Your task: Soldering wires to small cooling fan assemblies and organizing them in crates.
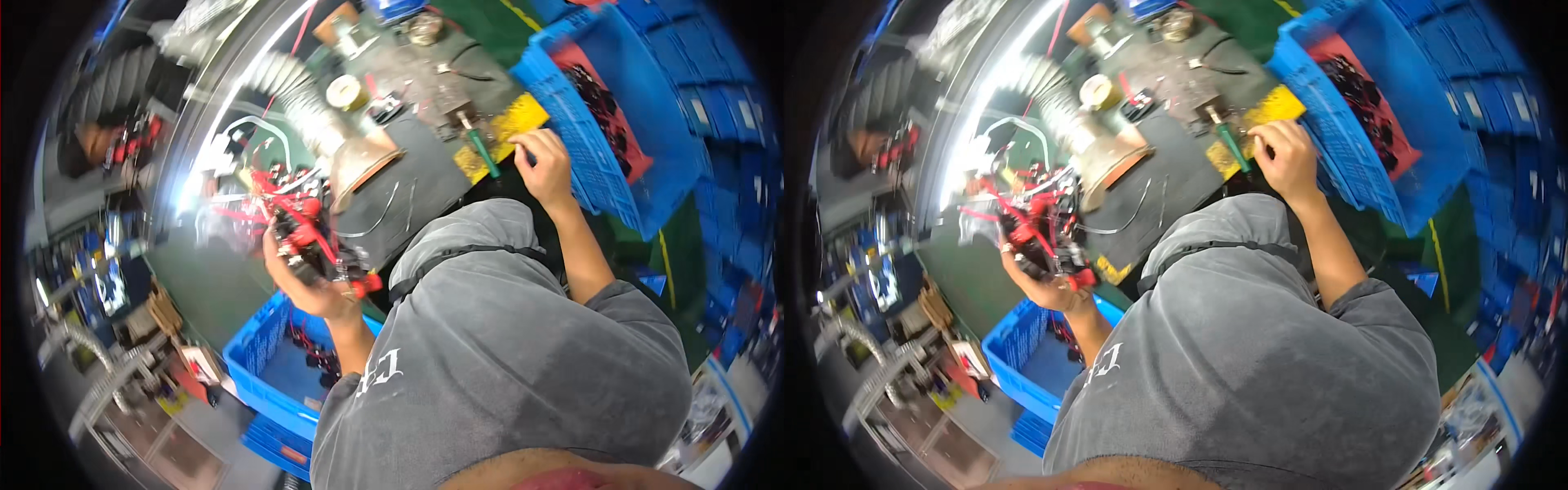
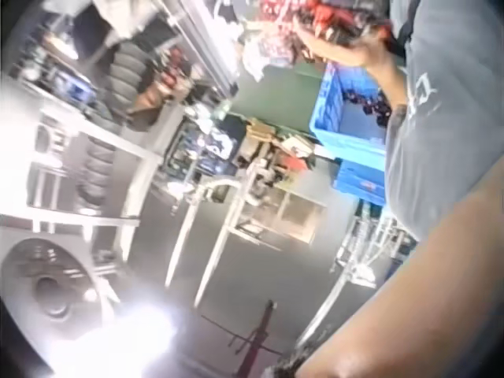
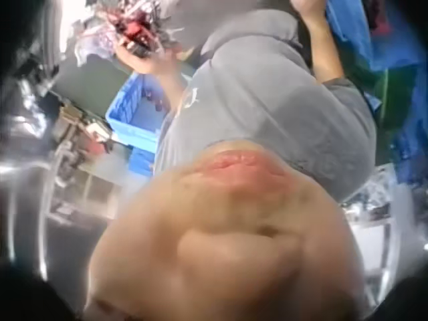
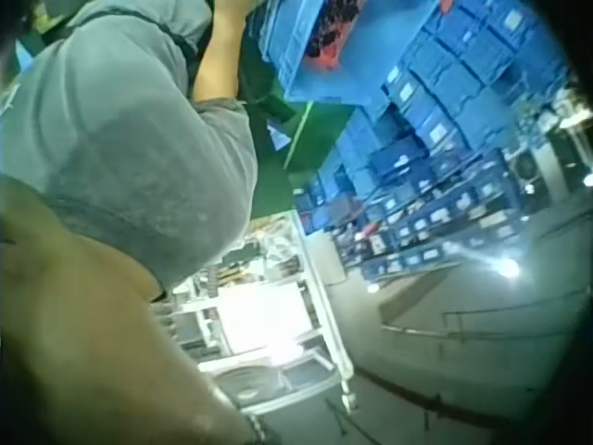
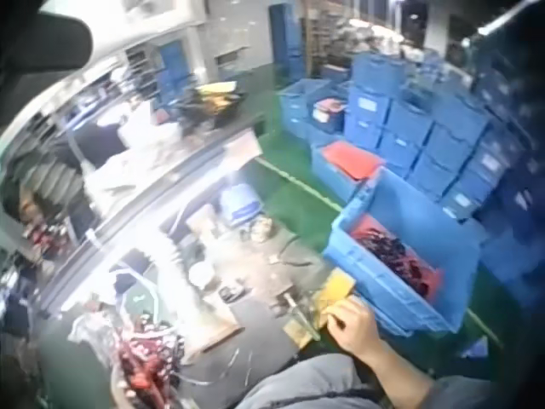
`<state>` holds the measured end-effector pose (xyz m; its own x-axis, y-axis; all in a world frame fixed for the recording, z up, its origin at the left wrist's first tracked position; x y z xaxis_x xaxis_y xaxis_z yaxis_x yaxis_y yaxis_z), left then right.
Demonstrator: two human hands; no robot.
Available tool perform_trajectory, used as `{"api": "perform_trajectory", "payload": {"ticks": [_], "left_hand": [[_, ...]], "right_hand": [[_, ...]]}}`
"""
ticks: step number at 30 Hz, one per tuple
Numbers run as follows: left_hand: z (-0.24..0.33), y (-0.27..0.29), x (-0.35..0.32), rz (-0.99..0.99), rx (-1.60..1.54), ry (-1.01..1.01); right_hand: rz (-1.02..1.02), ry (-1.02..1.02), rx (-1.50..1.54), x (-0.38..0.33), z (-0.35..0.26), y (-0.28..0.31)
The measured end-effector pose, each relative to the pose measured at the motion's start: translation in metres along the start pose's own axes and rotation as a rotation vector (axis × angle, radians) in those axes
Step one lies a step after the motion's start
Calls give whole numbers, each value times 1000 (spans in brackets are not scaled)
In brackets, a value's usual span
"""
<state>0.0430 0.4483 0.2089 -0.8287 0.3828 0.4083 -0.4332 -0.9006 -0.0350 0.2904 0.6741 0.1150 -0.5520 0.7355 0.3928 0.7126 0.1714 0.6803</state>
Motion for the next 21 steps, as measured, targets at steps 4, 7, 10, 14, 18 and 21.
{"api": "perform_trajectory", "payload": {"ticks": [4, 7, 10, 14, 18, 21], "left_hand": [[4, -92, -7, -515, 387, -264], [2, -173, -11, -790, 438, -606], [-12, -258, -29, -968, 408, -680], [-46, -386, -66, -1222, 291, -800], [-96, -499, -129, -1447, 450, -832], [-141, -549, -191, -1599, 729, -772]], "right_hand": [[235, -163, -229, -40, 69, 69], [377, -313, -439, -91, 122, 118], [471, -510, -486, -153, 175, 148], [456, -650, -770, -218, 216, 153], [420, -759, -863, -225, 223, 144], [417, -745, -862, -221, 221, 146]]}}
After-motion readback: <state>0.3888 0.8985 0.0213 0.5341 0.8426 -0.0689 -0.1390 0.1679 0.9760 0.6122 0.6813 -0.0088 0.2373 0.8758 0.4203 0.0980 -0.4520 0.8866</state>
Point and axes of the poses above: each hand's wrist, its own x-axis towards the middle knuckle, its own y-axis out of the back of the hand, z = x × y, the point moved 2 cm from there along x, towards the middle knuckle, and after that the axes turned 4 degrees about x, right-handed, at the moved point
